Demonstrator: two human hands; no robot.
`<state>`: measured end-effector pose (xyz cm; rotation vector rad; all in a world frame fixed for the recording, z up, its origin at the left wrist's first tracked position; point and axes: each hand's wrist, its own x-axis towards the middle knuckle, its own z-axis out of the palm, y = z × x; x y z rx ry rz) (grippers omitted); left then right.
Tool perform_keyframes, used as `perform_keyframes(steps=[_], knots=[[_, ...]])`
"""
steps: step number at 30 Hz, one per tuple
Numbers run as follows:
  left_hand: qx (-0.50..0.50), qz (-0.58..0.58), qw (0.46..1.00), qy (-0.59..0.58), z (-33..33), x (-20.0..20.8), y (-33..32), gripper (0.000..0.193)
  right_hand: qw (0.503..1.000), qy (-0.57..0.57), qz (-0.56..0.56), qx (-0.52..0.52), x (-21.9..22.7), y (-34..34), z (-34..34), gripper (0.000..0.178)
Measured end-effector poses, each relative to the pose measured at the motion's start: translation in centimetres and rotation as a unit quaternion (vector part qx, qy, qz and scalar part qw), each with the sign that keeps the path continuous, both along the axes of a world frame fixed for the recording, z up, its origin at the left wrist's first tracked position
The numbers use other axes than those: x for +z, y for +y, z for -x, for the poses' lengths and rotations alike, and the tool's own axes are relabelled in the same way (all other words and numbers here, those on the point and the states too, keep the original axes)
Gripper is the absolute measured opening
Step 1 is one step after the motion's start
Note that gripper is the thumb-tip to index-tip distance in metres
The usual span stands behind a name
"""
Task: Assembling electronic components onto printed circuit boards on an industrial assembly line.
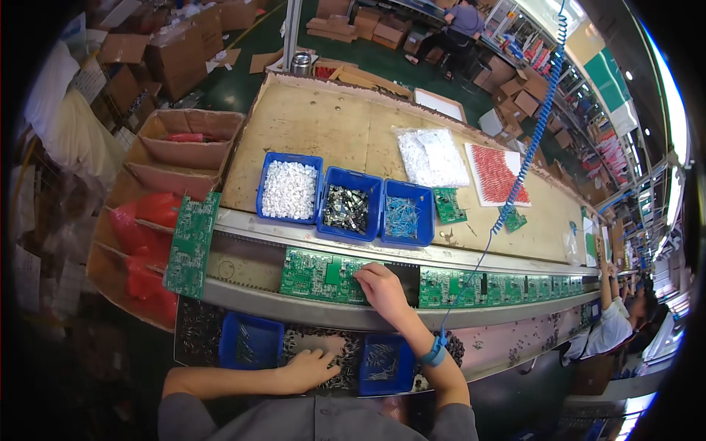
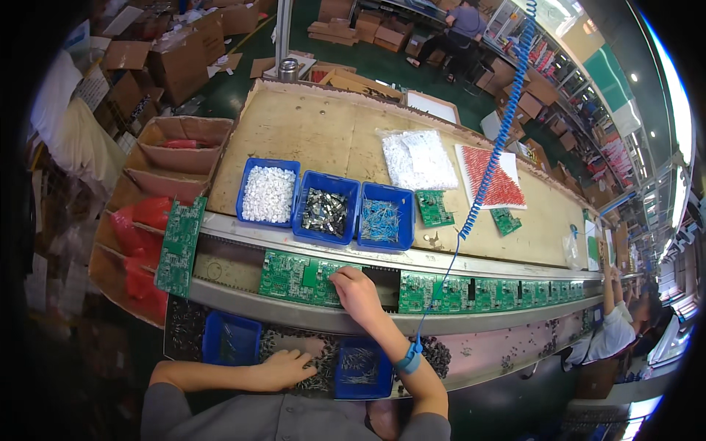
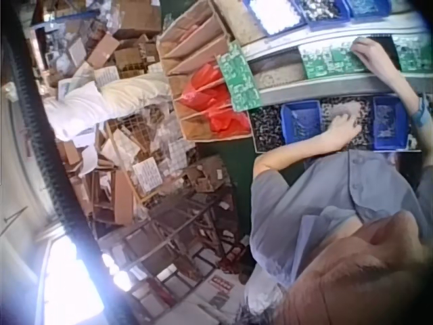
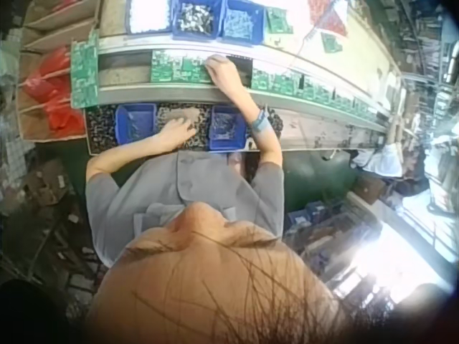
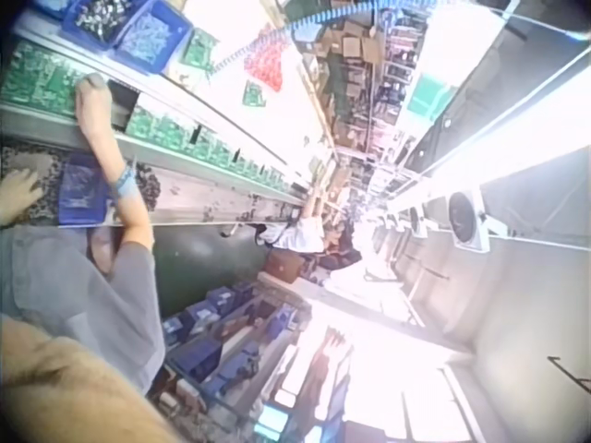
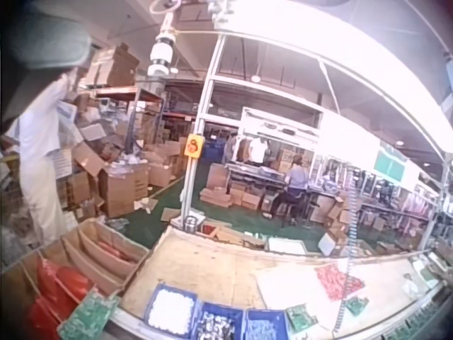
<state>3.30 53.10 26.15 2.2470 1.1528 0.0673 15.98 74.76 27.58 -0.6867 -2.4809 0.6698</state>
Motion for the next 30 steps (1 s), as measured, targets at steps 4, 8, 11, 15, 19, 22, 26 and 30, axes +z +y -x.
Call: perform_keyframes(steps=[4,8,11,15,19,22,26,30], knots=[[-0.003,-0.042,0.999,0.014,-0.1,-0.3,0.0,0.034,1.0,-0.02,-0.017,0.001,-0.1,0.2,0.1,0.012],[0.005,-0.05,0.999,0.008,-0.1,-0.3,0.1,0.025,0.999,-0.025,-0.021,0.007,-0.3,0.3,0.1,0.012],[0.012,-0.068,0.998,0.009,-0.1,-0.5,0.2,0.018,0.994,-0.056,-0.085,0.038,-0.4,0.3,0.2,0.012],[0.009,-0.045,0.999,0.02,0.1,-0.2,0.5,0.01,0.996,-0.039,-0.078,-0.003,0.2,-0.2,0.6,0.013],[0.012,-0.074,0.997,0.013,0.5,0.1,0.6,0.009,0.997,-0.048,-0.046,-0.038,-0.1,0.0,0.1,0.015],[0.03,-0.062,0.998,0.014,0.5,0.6,0.6,0.009,0.998,-0.049,-0.017,-0.034,-0.5,0.3,0.0,0.014],[0.035,-0.046,0.998,0.008,0.4,1.0,0.9,0.01,0.997,-0.07,-0.01,-0.018,-0.5,0.9,0.3,0.01],[0.08,-0.018,0.995,-0.062,0.4,0.9,0.8,0.009,0.98,-0.147,-0.135,-0.007,0.1,-0.2,0.5,0.014]])
